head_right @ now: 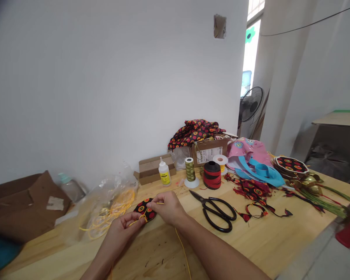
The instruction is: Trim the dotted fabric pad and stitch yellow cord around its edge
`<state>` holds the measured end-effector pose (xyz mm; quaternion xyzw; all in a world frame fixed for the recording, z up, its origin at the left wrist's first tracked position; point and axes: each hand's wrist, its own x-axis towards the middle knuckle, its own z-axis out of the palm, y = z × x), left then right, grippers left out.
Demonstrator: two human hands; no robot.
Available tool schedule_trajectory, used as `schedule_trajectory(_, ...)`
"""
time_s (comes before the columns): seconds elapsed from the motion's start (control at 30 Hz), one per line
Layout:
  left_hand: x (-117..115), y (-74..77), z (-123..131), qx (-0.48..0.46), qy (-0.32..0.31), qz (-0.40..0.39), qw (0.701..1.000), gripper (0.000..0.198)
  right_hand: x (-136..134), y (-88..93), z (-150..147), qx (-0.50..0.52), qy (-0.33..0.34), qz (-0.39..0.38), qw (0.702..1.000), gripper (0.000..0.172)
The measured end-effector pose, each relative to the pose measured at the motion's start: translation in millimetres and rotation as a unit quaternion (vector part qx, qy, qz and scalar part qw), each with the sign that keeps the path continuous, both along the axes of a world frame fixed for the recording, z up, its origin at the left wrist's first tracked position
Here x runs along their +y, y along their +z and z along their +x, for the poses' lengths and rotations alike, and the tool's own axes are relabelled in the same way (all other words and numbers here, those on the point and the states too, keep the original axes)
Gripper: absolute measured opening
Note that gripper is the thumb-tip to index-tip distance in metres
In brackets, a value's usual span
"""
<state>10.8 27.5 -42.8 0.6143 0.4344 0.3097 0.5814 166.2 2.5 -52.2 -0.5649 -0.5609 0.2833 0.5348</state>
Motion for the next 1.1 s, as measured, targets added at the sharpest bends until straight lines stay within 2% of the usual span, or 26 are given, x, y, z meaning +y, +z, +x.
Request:
schedule_trajectory(0.2,0.6,0.3,-0.3,-0.031,0.003,0.007,0.999,0.025,-0.6,1.7,0.2,0.01,-0.021,0.025,0.999,0.022)
schedule_trajectory(0.37,1.4,3.3,-1.2,-0.084,0.036,-0.015,0.996,0.028,-3.5,4.9,1.2,-0.01,-0.035,0.027,0.999,0.021)
schedule_trajectory(0.7,3.2,4.6,-2.2,-0.093,0.054,-0.028,0.994,0.03,-7.0,12.4,5.5,-0.123,-0.123,0.068,0.982,0.018)
schedule_trajectory(0.87,4.8,3.9,-3.4,-0.094,0.048,-0.035,0.994,0.029,-10.7,18.3,1.7,-0.129,-0.068,0.11,0.983,0.016)
schedule_trajectory(1.0,6.2,0.7,-5.0,-0.081,0.035,-0.017,0.996,0.027,-14.3,19.4,-4.0,-0.191,0.001,0.13,0.973,0.027)
schedule_trajectory(1.1,5.4,-1.4,-5.5,-0.067,0.018,0.002,0.998,0.025,-14.3,16.8,-5.5,-0.219,0.044,0.115,0.968,0.02)
